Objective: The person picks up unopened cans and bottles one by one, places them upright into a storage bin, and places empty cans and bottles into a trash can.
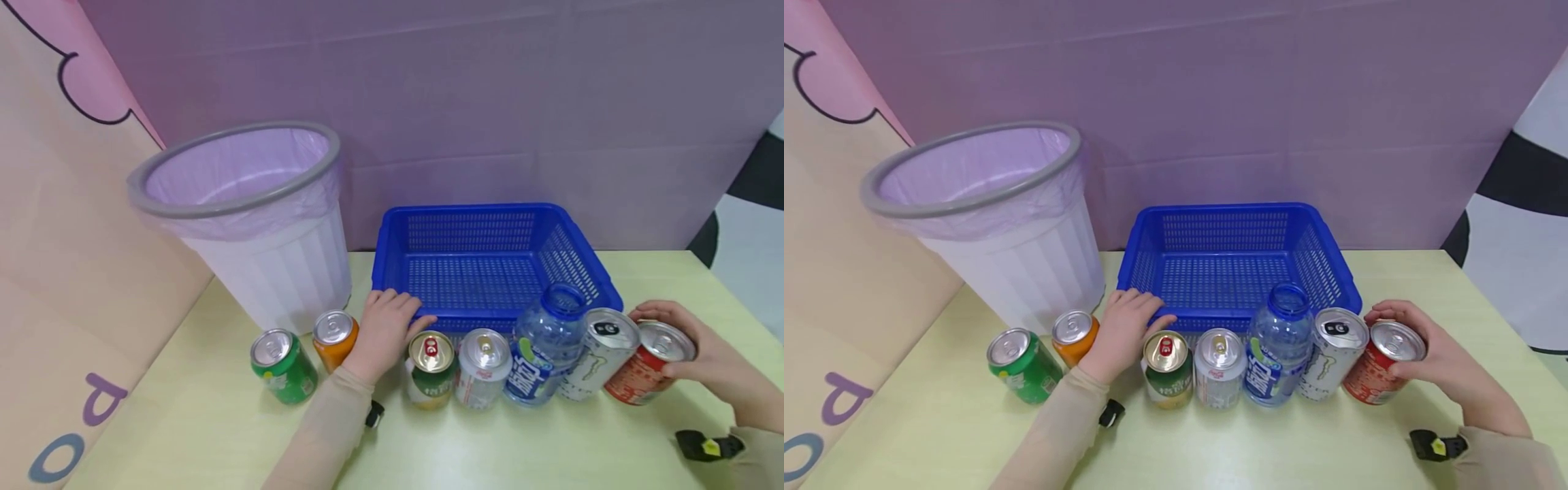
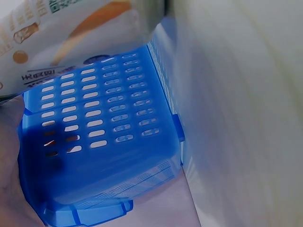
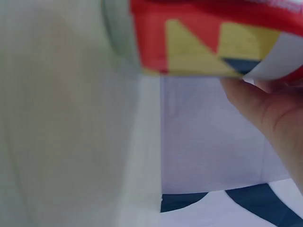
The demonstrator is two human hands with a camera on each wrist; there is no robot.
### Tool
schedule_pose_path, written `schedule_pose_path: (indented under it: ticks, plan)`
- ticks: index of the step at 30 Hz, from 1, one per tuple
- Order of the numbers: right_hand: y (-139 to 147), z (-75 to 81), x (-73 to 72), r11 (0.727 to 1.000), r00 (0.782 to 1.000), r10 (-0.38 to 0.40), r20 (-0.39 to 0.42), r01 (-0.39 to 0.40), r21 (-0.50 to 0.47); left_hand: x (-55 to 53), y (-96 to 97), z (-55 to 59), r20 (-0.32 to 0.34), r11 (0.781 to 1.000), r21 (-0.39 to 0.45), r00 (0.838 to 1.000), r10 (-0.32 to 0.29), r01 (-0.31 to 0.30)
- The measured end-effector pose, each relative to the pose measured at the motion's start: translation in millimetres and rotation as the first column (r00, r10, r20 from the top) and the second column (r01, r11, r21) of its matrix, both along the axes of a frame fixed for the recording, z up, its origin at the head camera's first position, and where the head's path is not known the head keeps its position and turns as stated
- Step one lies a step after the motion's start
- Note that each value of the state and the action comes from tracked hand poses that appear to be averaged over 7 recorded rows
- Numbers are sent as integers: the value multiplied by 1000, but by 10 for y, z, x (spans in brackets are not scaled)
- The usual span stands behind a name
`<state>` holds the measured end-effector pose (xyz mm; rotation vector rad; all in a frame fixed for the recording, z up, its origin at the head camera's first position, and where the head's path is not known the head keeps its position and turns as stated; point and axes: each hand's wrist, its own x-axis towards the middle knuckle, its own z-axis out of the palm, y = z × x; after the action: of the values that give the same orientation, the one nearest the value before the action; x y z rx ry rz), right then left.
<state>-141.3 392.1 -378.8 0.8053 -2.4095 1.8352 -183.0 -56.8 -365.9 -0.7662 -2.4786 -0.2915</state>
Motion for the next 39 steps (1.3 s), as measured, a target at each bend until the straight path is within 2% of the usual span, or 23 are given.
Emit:
schedule_pose_path:
  ticks: [4, 9, 13, 16, 19, 27, 30, 33, 39]
  plan:
    - [30, -40, 2, 999, 997, 35, 66, -35, -8, 3, 2, 3, -4, 1000, 2, 1000, -1, 1]
    - [56, -65, -7, 998, 994, 51, 99, -53, 19, 5, 4, 5, -26, 1000, 3, 1000, -4, 4]
    - [59, -59, 17, 991, 997, -4, 76, -7, 135, 3, 4, 1, -30, 1000, -1, 1000, -3, 3]
    - [44, -47, 47, 966, 997, -62, 46, 49, 252, -2, 4, -7, -32, 1000, -3, 1000, -1, 1]
    - [28, -37, 60, 949, 995, -94, 33, 80, 304, -5, 4, -11, -34, 1000, -1, 999, -3, 3]
    - [50, -56, 47, 963, 998, -58, -2, 56, 265, -4, 6, -11, -23, 1000, 4, 1000, -2, 2]
    - [42, -56, 48, 961, 998, -67, -9, 67, 270, -5, 9, -12, -18, 1000, 1, 1000, 2, -2]
    - [31, -49, 51, 954, 997, -71, -23, 75, 289, -6, 8, -13, -11, 1000, 4, 1000, 1, -1]
    - [26, -38, 37, 929, 991, -132, -38, 136, 343, -7, 7, -8, -12, 1000, 3, 1000, 2, -2]
